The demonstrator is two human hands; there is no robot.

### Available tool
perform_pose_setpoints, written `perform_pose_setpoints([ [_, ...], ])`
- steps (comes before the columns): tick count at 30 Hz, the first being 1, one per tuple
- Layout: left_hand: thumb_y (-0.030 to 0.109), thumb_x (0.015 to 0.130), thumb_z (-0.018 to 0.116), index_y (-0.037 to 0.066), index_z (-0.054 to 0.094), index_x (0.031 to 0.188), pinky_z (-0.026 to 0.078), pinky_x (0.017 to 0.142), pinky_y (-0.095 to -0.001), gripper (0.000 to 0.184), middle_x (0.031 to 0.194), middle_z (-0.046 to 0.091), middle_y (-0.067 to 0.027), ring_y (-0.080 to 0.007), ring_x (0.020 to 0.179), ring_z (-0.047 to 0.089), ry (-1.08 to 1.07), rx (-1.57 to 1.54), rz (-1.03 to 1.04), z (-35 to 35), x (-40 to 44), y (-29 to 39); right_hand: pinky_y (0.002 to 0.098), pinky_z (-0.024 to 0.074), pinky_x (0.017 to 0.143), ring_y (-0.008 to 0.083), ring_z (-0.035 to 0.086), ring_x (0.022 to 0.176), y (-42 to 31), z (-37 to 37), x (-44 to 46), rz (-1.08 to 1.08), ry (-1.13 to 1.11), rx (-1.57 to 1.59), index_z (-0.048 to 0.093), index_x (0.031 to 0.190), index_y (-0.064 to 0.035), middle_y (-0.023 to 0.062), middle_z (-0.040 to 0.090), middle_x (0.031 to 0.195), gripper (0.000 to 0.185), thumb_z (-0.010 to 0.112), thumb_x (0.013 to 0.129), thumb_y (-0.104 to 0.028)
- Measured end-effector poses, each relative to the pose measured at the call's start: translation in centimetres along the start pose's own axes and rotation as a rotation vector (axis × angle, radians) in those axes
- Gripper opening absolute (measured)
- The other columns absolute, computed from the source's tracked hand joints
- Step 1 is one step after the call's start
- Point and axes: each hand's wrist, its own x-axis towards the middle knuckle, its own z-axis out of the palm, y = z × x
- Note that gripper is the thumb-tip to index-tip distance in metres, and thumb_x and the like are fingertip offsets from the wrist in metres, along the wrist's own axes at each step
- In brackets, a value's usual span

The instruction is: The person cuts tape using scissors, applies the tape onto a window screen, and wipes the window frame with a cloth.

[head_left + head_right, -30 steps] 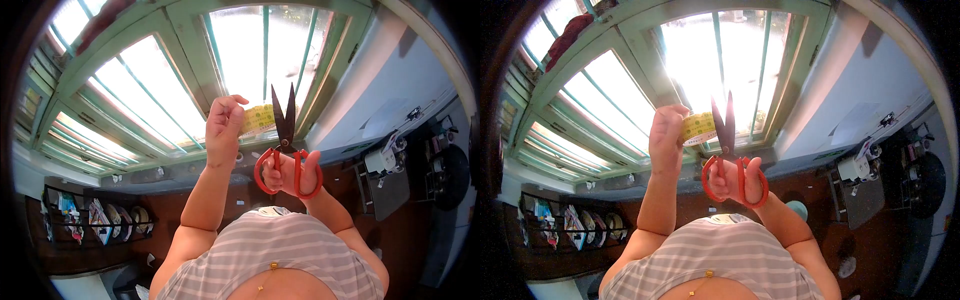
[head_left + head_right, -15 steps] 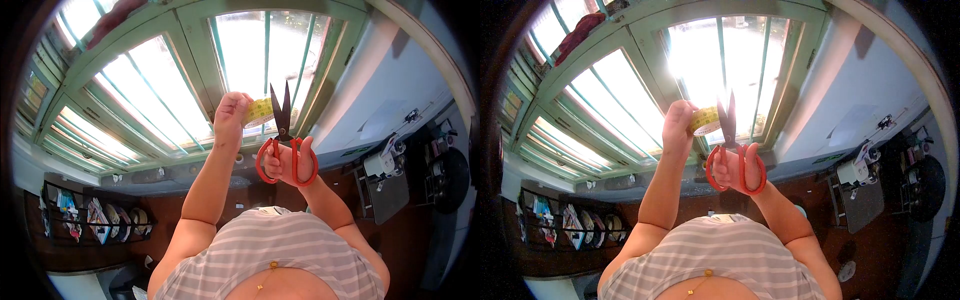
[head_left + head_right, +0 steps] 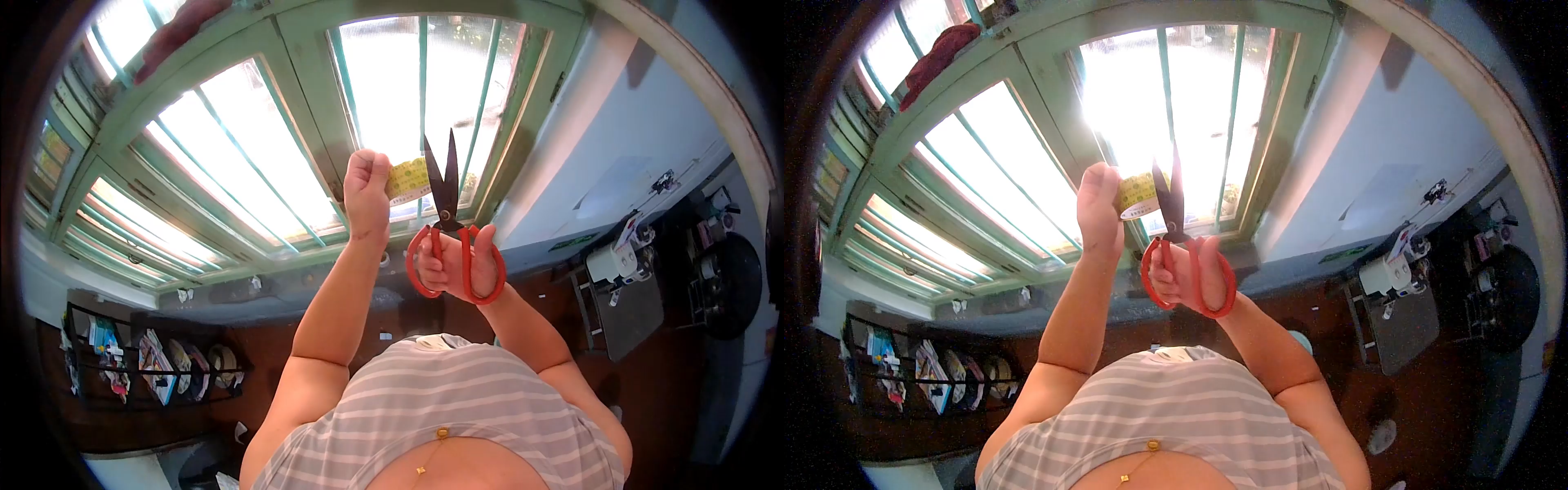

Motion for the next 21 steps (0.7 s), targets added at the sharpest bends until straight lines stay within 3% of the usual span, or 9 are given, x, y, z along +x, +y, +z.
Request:
perform_pose_setpoints([
  [3, 0.015, 0.091, 0.048, 0.005, 0.045, 0.087, 0.041, 0.063, -0.0278, 0.011, 0.077, 0.051, -0.0042, -0.0140, 0.070, 0.049, 0.140, 0.541, 0.371, 0.9, -0.6, -0.2, 0.0219, 0.0322, 0.051, 0.0088, 0.037, 0.058, 0.6, -0.1, 0.1, -0.018, 0.037, 0.003, 0.044, 0.094, -0.0074, -0.0023, 0.036, 0.070, 0.089, 0.031, 0.056, -0.087],
  [6, 0.015, 0.091, 0.046, 0.003, 0.042, 0.089, 0.041, 0.061, -0.0330, 0.013, 0.073, 0.051, -0.0108, -0.0229, 0.065, 0.051, 0.116, 0.804, 0.392, 1.6, -1.3, 0.8, 0.0210, 0.0330, 0.048, 0.0080, 0.038, 0.056, 0.8, 0.5, -0.3, -0.051, 0.086, 0.029, 0.045, 0.091, -0.0082, -0.0032, 0.038, 0.069, 0.087, 0.030, 0.056, -0.087],
  [9, 0.014, 0.091, 0.045, 0.002, 0.041, 0.089, 0.040, 0.060, -0.0368, 0.013, 0.073, 0.050, -0.0158, -0.0299, 0.063, 0.050, 0.031, 0.841, 0.347, 0.8, -1.8, 0.9, 0.0211, 0.0333, 0.049, 0.0085, 0.038, 0.056, 0.6, 0.9, -1.3, -0.027, 0.065, 0.119, 0.045, 0.091, -0.0078, -0.0025, 0.038, 0.068, 0.087, 0.032, 0.057, -0.086],
  [12, 0.016, 0.091, 0.046, 0.003, 0.040, 0.091, 0.044, 0.059, -0.0334, 0.014, 0.073, 0.052, -0.0125, -0.0235, 0.064, 0.054, -0.068, 1.012, 0.524, -0.6, -1.7, 1.1, 0.0222, 0.0325, 0.051, 0.0099, 0.038, 0.057, 0.5, 2.0, -2.7, 0.060, 0.045, 0.299, 0.046, 0.092, -0.0069, -0.0011, 0.038, 0.068, 0.084, 0.038, 0.059, -0.084],
  [14, 0.020, 0.091, 0.045, 0.004, 0.040, 0.093, 0.046, 0.058, -0.0288, 0.017, 0.074, 0.052, -0.0093, -0.0189, 0.066, 0.055, 0.052, 0.872, 0.325, -5.3, -0.5, 3.0, 0.0228, 0.0320, 0.051, 0.0107, 0.038, 0.058, -2.2, 0.6, -5.8, -0.329, 0.149, 0.205, 0.046, 0.091, -0.0058, -0.0007, 0.038, 0.070, 0.083, 0.039, 0.061, -0.083],
  [16, 0.024, 0.092, 0.045, 0.005, 0.040, 0.096, 0.048, 0.056, -0.0242, 0.020, 0.074, 0.051, -0.0061, -0.0143, 0.068, 0.056, 0.175, 0.731, 0.148, -9.2, 1.5, 4.7, 0.0232, 0.0320, 0.051, 0.0111, 0.038, 0.059, -6.7, 0.5, -8.8, -0.553, 0.217, 0.146, 0.046, 0.088, -0.0056, -0.0001, 0.040, 0.071, 0.082, 0.038, 0.062, -0.082],
  [17, 0.024, 0.093, 0.044, 0.004, 0.041, 0.095, 0.046, 0.057, -0.0242, 0.020, 0.074, 0.051, -0.0058, -0.0135, 0.068, 0.054, 0.111, 0.776, 0.168, -9.4, 1.8, 4.3, 0.0252, 0.0307, 0.053, 0.0114, 0.036, 0.060, -5.8, 0.4, -9.1, -0.477, 0.321, 0.124, 0.045, 0.089, -0.0051, 0.0014, 0.039, 0.073, 0.078, 0.041, 0.064, -0.079],
  [19, 0.024, 0.093, 0.043, 0.004, 0.042, 0.094, 0.043, 0.058, -0.0242, 0.021, 0.074, 0.051, -0.0052, -0.0118, 0.066, 0.050, -0.018, 0.885, 0.169, -9.6, 0.9, 3.3, 0.0252, 0.0313, 0.050, 0.0114, 0.036, 0.056, -3.0, -0.7, -8.3, -0.126, 0.191, -0.173, 0.046, 0.089, -0.0060, 0.0007, 0.040, 0.069, 0.079, 0.039, 0.063, -0.080],
  [21, 0.022, 0.093, 0.044, 0.003, 0.043, 0.093, 0.039, 0.060, -0.0228, 0.019, 0.074, 0.048, -0.0030, -0.0088, 0.068, 0.044, -0.041, 0.693, 0.064, -8.0, 0.0, 3.4, 0.0250, 0.0323, 0.048, 0.0116, 0.037, 0.052, 0.1, -4.1, -8.0, 0.071, 0.158, -0.246, 0.047, 0.091, -0.0075, -0.0014, 0.039, 0.062, 0.081, 0.038, 0.062, -0.082],
])
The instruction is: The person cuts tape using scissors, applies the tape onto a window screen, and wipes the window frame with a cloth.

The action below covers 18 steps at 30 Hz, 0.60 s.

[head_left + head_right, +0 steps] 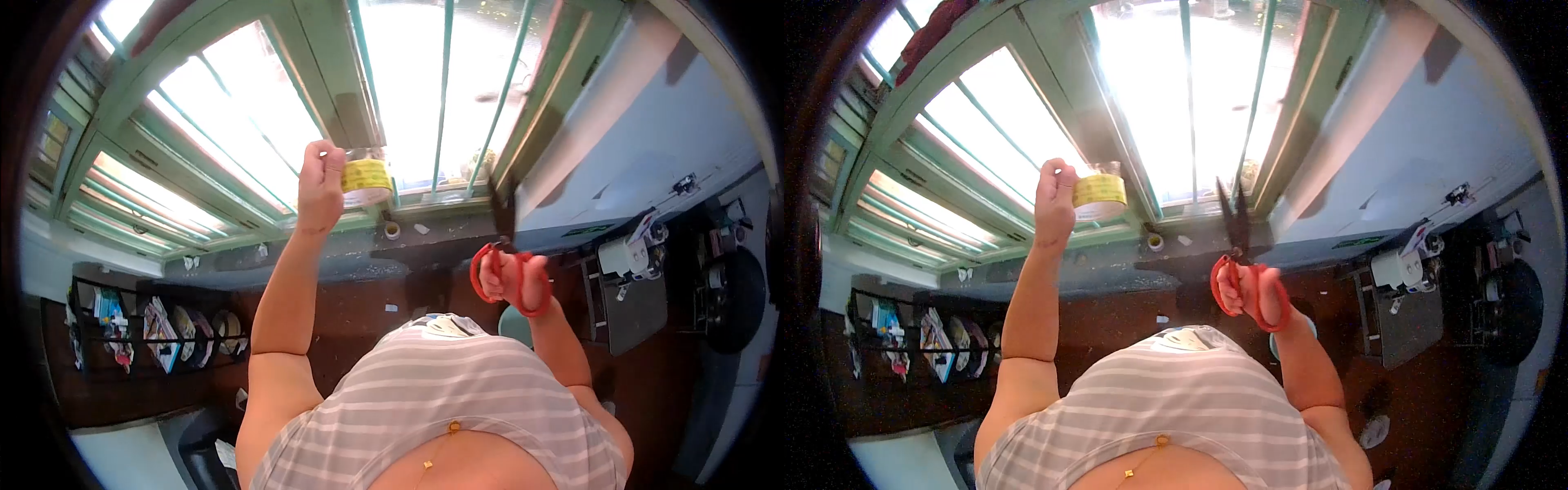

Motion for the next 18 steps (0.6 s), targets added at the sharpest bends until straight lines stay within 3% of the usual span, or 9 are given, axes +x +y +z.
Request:
perform_pose_setpoints([
  [3, 0.021, 0.093, 0.044, 0.003, 0.042, 0.094, 0.038, 0.061, -0.0218, 0.019, 0.077, 0.046, -0.0016, -0.0076, 0.070, 0.042, -0.060, -0.102, -0.059, 0.3, -0.6, 0.3, 0.0267, 0.0402, 0.052, 0.0164, 0.050, 0.054, 5.8, -6.0, 0.1, 0.326, 0.379, -0.296, 0.049, 0.093, -0.0057, 0.0035, 0.050, 0.062, 0.081, 0.041, 0.063, -0.081],
  [6, 0.020, 0.093, 0.044, 0.003, 0.042, 0.095, 0.037, 0.062, -0.0210, 0.017, 0.077, 0.045, -0.0008, -0.0069, 0.070, 0.041, -0.063, -0.058, -0.100, 0.6, -1.0, -1.1, 0.0338, 0.0475, 0.065, 0.0259, 0.061, 0.074, 11.1, -14.0, 0.9, 0.708, 0.506, -1.252, 0.050, 0.098, -0.0012, 0.0150, 0.061, 0.079, 0.080, 0.045, 0.068, -0.076],
  [8, 0.018, 0.093, 0.044, 0.003, 0.042, 0.095, 0.037, 0.063, -0.0206, 0.015, 0.076, 0.044, -0.0004, -0.0064, 0.070, 0.040, -0.061, 0.062, -0.155, 1.2, -1.7, -3.6, 0.0405, 0.0454, 0.080, 0.0331, 0.059, 0.090, 12.7, -16.5, 1.8, 0.802, 0.486, -1.603, 0.049, 0.102, 0.0008, 0.0219, 0.060, 0.095, 0.078, 0.048, 0.071, -0.071],
  [10, 0.015, 0.093, 0.043, 0.004, 0.043, 0.096, 0.036, 0.065, -0.0198, 0.012, 0.077, 0.042, 0.0004, -0.0059, 0.070, 0.039, -0.081, 0.069, -0.212, 2.0, -3.1, -6.3, 0.0424, 0.0415, 0.086, 0.0342, 0.056, 0.097, 15.0, -21.2, 2.5, 0.827, 0.398, -1.668, 0.049, 0.104, -0.0004, 0.0218, 0.058, 0.102, 0.077, 0.048, 0.071, -0.070],
  [12, 0.014, 0.093, 0.043, 0.004, 0.042, 0.095, 0.036, 0.066, -0.0192, 0.010, 0.078, 0.042, 0.0007, -0.0055, 0.071, 0.039, -0.123, 0.139, -0.250, 2.8, -4.4, -10.1, 0.0410, 0.0420, 0.084, 0.0323, 0.055, 0.100, 18.7, -27.4, 3.6, 0.907, 0.305, -1.827, 0.050, 0.104, -0.0011, 0.0201, 0.057, 0.104, 0.075, 0.051, 0.070, -0.068],
  [14, 0.013, 0.092, 0.042, 0.005, 0.041, 0.095, 0.035, 0.066, -0.0188, 0.009, 0.078, 0.042, 0.0009, -0.0051, 0.072, 0.038, -0.136, 0.040, -0.344, 3.7, -6.6, -14.3, 0.0395, 0.0422, 0.081, 0.0306, 0.056, 0.095, 21.6, -32.0, 5.2, 0.804, 0.233, -1.930, 0.050, 0.102, -0.0015, 0.0166, 0.058, 0.100, 0.075, 0.054, 0.067, -0.067],
  [18, 0.011, 0.092, 0.042, 0.005, 0.040, 0.094, 0.035, 0.066, -0.0182, 0.007, 0.080, 0.041, 0.0011, -0.0045, 0.073, 0.038, -0.110, -0.091, -0.502, 6.1, -9.3, -21.8, 0.0372, 0.0412, 0.076, 0.0262, 0.053, 0.086, 27.9, -40.6, 8.9, 0.420, 0.211, -2.265, 0.052, 0.095, -0.0058, 0.0106, 0.055, 0.092, 0.049, 0.061, 0.069, -0.047],
])
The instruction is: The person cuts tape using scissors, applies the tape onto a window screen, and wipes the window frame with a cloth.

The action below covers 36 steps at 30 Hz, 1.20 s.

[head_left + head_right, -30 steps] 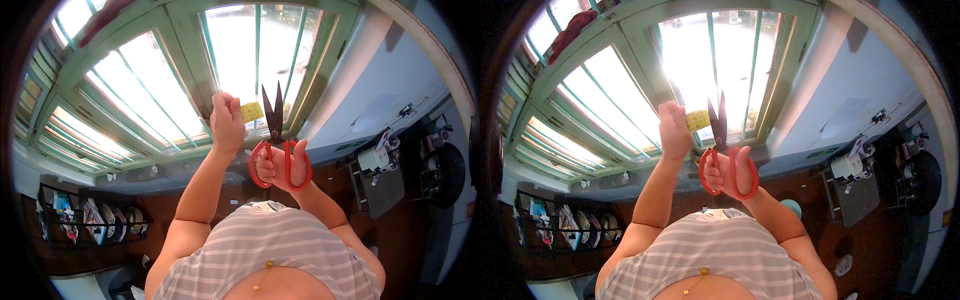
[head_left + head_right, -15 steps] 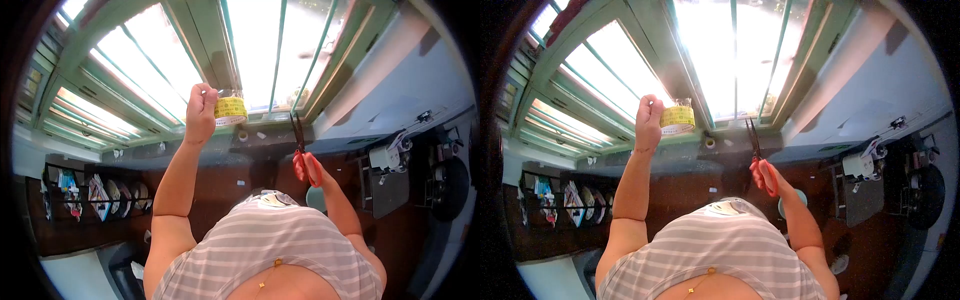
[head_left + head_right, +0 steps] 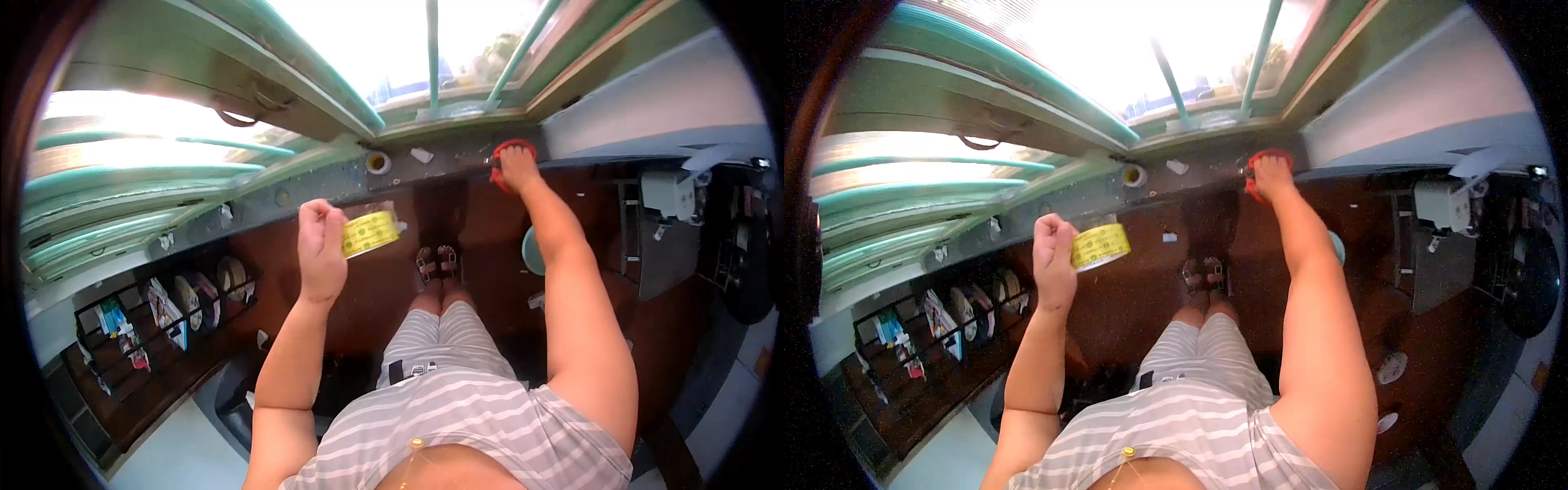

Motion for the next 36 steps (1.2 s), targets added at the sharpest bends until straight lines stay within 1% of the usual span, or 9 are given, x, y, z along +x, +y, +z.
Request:
perform_pose_setpoints([
  [5, 0.011, 0.093, 0.042, 0.005, 0.039, 0.094, 0.035, 0.069, -0.0185, 0.007, 0.081, 0.041, 0.0005, -0.0049, 0.075, 0.038, 0.012, -0.086, -0.032, 3.2, 2.1, -4.0, 0.0375, 0.0420, 0.076, 0.0265, 0.052, 0.088, 0.3, 1.5, 3.9, -0.020, 0.169, 0.003, 0.052, 0.095, -0.0059, 0.0115, 0.053, 0.094, 0.032, 0.063, 0.070, -0.021],
  [8, 0.012, 0.093, 0.042, 0.005, 0.039, 0.095, 0.035, 0.070, -0.0186, 0.008, 0.082, 0.042, 0.0002, -0.0050, 0.075, 0.039, 0.019, -0.126, -0.036, 4.5, 3.1, -4.8, 0.0414, 0.0431, 0.080, 0.0291, 0.052, 0.098, -1.9, -3.3, 2.7, 0.030, 0.226, 0.526, 0.053, 0.109, -0.0047, 0.0124, 0.054, 0.107, 0.034, 0.056, 0.076, -0.010],
  [10, 0.012, 0.093, 0.043, 0.005, 0.039, 0.094, 0.036, 0.069, -0.0185, 0.008, 0.083, 0.043, 0.0000, -0.0049, 0.075, 0.039, 0.009, -0.155, -0.059, 5.3, 4.0, -5.6, 0.0387, 0.0420, 0.087, 0.0267, 0.047, 0.111, -4.6, -10.7, 0.0, -0.084, -0.338, 1.751, 0.040, 0.127, -0.0059, 0.0124, 0.047, 0.122, 0.061, 0.065, 0.071, -0.004],
  [12, 0.013, 0.093, 0.044, 0.005, 0.040, 0.093, 0.036, 0.067, -0.0181, 0.008, 0.081, 0.044, 0.0007, -0.0043, 0.074, 0.040, 0.020, -0.220, -0.084, 6.6, 4.6, -5.8, 0.0330, 0.0415, 0.089, 0.0212, 0.044, 0.114, -7.4, -14.2, -2.5, -0.306, -0.314, 2.115, 0.027, 0.134, -0.0045, 0.0123, 0.043, 0.127, 0.078, 0.071, 0.069, -0.005],
  [15, 0.013, 0.093, 0.043, 0.006, 0.041, 0.097, 0.040, 0.067, -0.0187, 0.008, 0.082, 0.049, -0.0007, -0.0060, 0.074, 0.047, -0.018, -0.242, -0.072, 7.6, 5.2, -7.0, 0.0274, 0.0416, 0.085, 0.0153, 0.048, 0.104, -10.7, -17.5, -3.9, -0.170, -0.300, 2.343, 0.031, 0.130, -0.0007, 0.0105, 0.048, 0.117, 0.067, 0.068, 0.075, -0.010],
  [20, 0.015, 0.091, 0.048, 0.004, 0.045, 0.093, 0.039, 0.072, -0.0198, 0.011, 0.085, 0.050, -0.0012, -0.0076, 0.078, 0.046, 0.149, 0.358, 0.179, 8.1, 6.0, -7.8, 0.0254, 0.0454, 0.069, 0.0093, 0.055, 0.077, -11.2, -17.4, -4.6, 0.186, -0.066, 2.057, 0.052, 0.104, 0.0016, 0.0057, 0.059, 0.086, 0.032, 0.064, 0.079, -0.013],
  [24, 0.013, 0.090, 0.050, 0.003, 0.048, 0.092, 0.039, 0.073, -0.0202, 0.010, 0.084, 0.051, -0.0007, -0.0082, 0.078, 0.047, 0.178, -0.064, -0.111, 8.9, 5.9, -8.7, 0.0257, 0.0456, 0.063, 0.0107, 0.055, 0.066, -11.6, -16.9, -5.4, 0.266, -0.032, 1.851, 0.055, 0.098, 0.0014, 0.0092, 0.059, 0.074, 0.031, 0.065, 0.075, -0.015],
  [30, 0.012, 0.088, 0.053, 0.004, 0.048, 0.098, 0.041, 0.071, -0.0193, 0.014, 0.087, 0.052, -0.0002, -0.0061, 0.079, 0.048, 0.364, -0.324, -0.096, 7.2, 6.5, -9.9, 0.0353, 0.0470, 0.070, 0.0306, 0.060, 0.077, -11.5, -17.2, -6.5, 0.257, -0.010, 1.433, 0.054, 0.098, 0.0015, 0.0180, 0.060, 0.086, 0.035, 0.066, 0.068, -0.013],
  [36, 0.012, 0.087, 0.054, 0.002, 0.052, 0.088, 0.039, 0.067, -0.0199, 0.010, 0.077, 0.051, 0.0012, -0.0064, 0.071, 0.046, 0.346, 0.283, -0.025, 4.5, 6.0, -10.1, 0.0372, 0.0471, 0.072, 0.0335, 0.057, 0.084, -11.2, -13.2, -4.9, 0.104, 0.194, 1.312, 0.053, 0.099, -0.0002, 0.0163, 0.058, 0.092, 0.036, 0.065, 0.066, -0.008],
])
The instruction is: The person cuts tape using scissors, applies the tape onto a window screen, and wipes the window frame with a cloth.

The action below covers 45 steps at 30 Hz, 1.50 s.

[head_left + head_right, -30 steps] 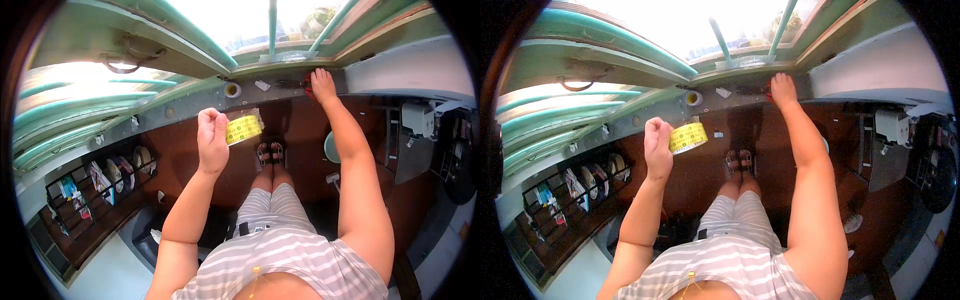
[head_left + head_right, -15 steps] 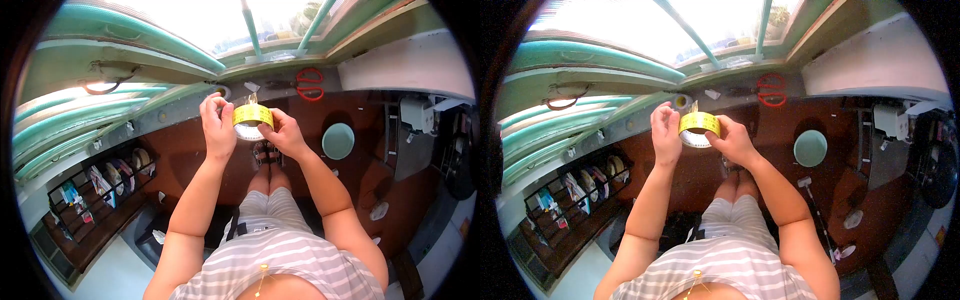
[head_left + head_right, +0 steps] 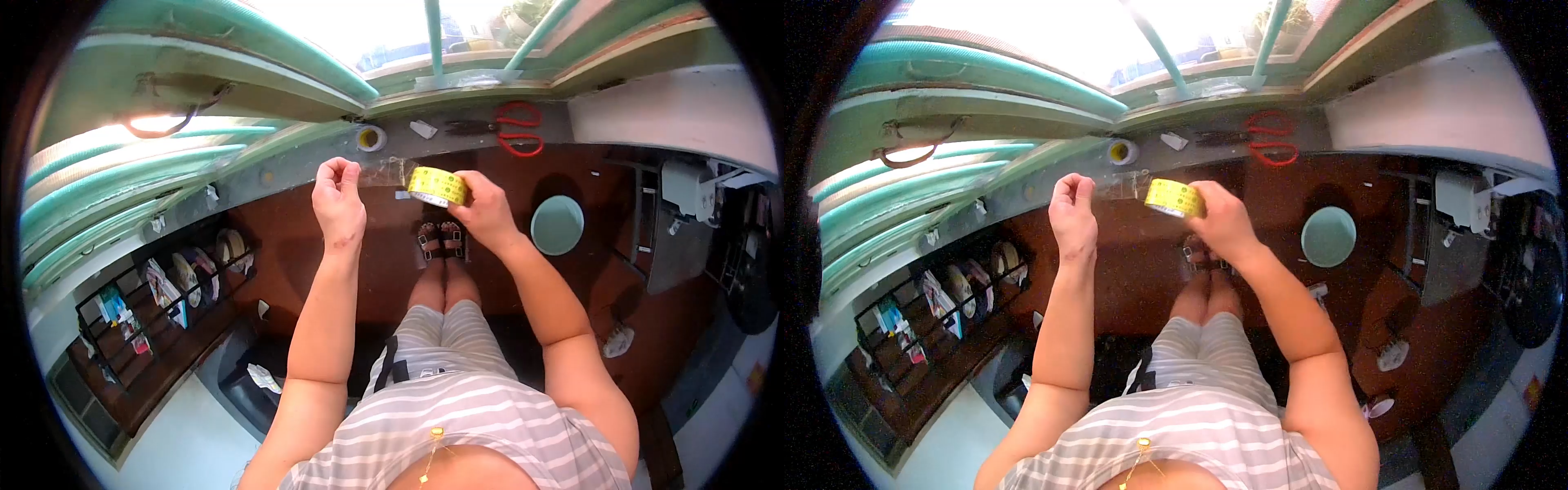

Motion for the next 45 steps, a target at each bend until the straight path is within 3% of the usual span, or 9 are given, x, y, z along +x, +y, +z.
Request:
perform_pose_setpoints([
  [2, 0.012, 0.087, 0.055, 0.001, 0.054, 0.084, 0.039, 0.062, -0.0200, 0.011, 0.071, 0.051, 0.0015, -0.0065, 0.065, 0.044, 0.120, 0.118, 0.037, -1.4, 0.8, -1.4, 0.0364, 0.0474, 0.072, 0.0316, 0.058, 0.082, 1.1, -0.2, 0.2, -0.071, 0.062, -0.095, 0.053, 0.097, -0.0013, 0.0147, 0.057, 0.089, 0.034, 0.065, 0.065, -0.005],
  [7, 0.014, 0.087, 0.056, 0.005, 0.053, 0.090, 0.043, 0.067, -0.0207, 0.010, 0.077, 0.054, 0.0015, -0.0066, 0.067, 0.051, -0.056, -0.286, -0.333, -4.5, 1.8, 0.2, 0.0378, 0.0464, 0.072, 0.0336, 0.058, 0.087, 5.3, -1.0, 3.1, 0.154, 0.173, -0.121, 0.047, 0.105, -0.0017, 0.0191, 0.059, 0.091, 0.038, 0.065, 0.073, -0.010],
  [14, 0.016, 0.088, 0.053, 0.008, 0.053, 0.090, 0.048, 0.078, -0.0288, 0.009, 0.081, 0.056, -0.0002, -0.0087, 0.069, 0.053, -0.337, -0.797, -0.567, -6.1, 0.8, 3.6, 0.0369, 0.0455, 0.078, 0.0330, 0.056, 0.091, 11.2, 0.9, 11.2, 0.171, -0.039, -0.101, 0.048, 0.111, -0.0019, 0.0182, 0.056, 0.101, 0.051, 0.071, 0.070, -0.023],
  [24, 0.013, 0.085, 0.058, 0.005, 0.054, 0.089, 0.042, 0.070, -0.0199, 0.009, 0.081, 0.054, 0.0007, -0.0071, 0.072, 0.052, -0.352, -0.600, -0.416, -6.5, 0.1, 7.8, 0.0403, 0.0366, 0.093, 0.0369, 0.042, 0.111, 11.0, 2.1, 8.4, 0.411, 0.117, -0.287, 0.035, 0.125, -0.0039, 0.0223, 0.040, 0.120, 0.071, 0.071, 0.067, -0.021],
  [28, 0.014, 0.084, 0.060, 0.004, 0.055, 0.090, 0.040, 0.069, -0.0194, 0.012, 0.080, 0.052, 0.0024, -0.0064, 0.072, 0.050, -0.364, -0.473, -0.232, -6.9, -0.7, 11.9, 0.0303, 0.0469, 0.075, 0.0145, 0.054, 0.081, 4.4, 0.0, 6.4, 0.491, 0.201, 0.410, 0.054, 0.107, -0.0032, 0.0095, 0.054, 0.095, 0.036, 0.063, 0.080, -0.026],
  [32, 0.015, 0.084, 0.061, 0.004, 0.055, 0.090, 0.039, 0.068, -0.0194, 0.014, 0.079, 0.052, 0.0029, -0.0061, 0.071, 0.049, -0.458, -0.474, -0.128, -7.9, -2.4, 17.9, 0.0242, 0.0455, 0.072, 0.0093, 0.053, 0.073, -15.5, -7.1, 1.4, 0.326, -0.055, 1.061, 0.059, 0.095, -0.0020, 0.0015, 0.056, 0.080, 0.032, 0.052, 0.088, -0.032],
  [38, 0.014, 0.082, 0.061, 0.003, 0.055, 0.088, 0.039, 0.066, -0.0196, 0.013, 0.076, 0.054, 0.0011, -0.0063, 0.071, 0.050, -0.558, -0.464, 0.114, -9.4, -5.5, 28.7, 0.0213, 0.0420, 0.070, 0.0072, 0.050, 0.075, -29.9, -15.0, -3.6, 0.152, 0.075, 0.457, 0.059, 0.088, -0.0023, 0.0019, 0.055, 0.084, 0.016, 0.061, 0.082, -0.018],
  [41, 0.009, 0.082, 0.060, 0.002, 0.055, 0.088, 0.040, 0.064, -0.0205, 0.011, 0.075, 0.055, -0.0003, -0.0073, 0.071, 0.051, -0.565, -0.374, 0.275, -9.8, -6.6, 33.0, 0.0205, 0.0422, 0.065, 0.0073, 0.050, 0.070, -32.3, -16.8, -5.3, 0.037, 0.233, 0.527, 0.060, 0.075, -0.0023, 0.0008, 0.051, 0.083, 0.009, 0.065, 0.077, -0.009],
  [45, 0.006, 0.082, 0.058, 0.001, 0.055, 0.087, 0.042, 0.065, -0.0214, 0.007, 0.077, 0.055, -0.0010, -0.0086, 0.072, 0.053, -0.700, -0.587, 0.415, -8.8, -8.6, 36.1, 0.0254, 0.0435, 0.064, 0.0132, 0.053, 0.074, -35.9, -20.4, -9.3, -0.156, 0.453, 0.114, 0.059, 0.075, -0.0031, 0.0035, 0.048, 0.087, 0.013, 0.066, 0.076, -0.014],
])
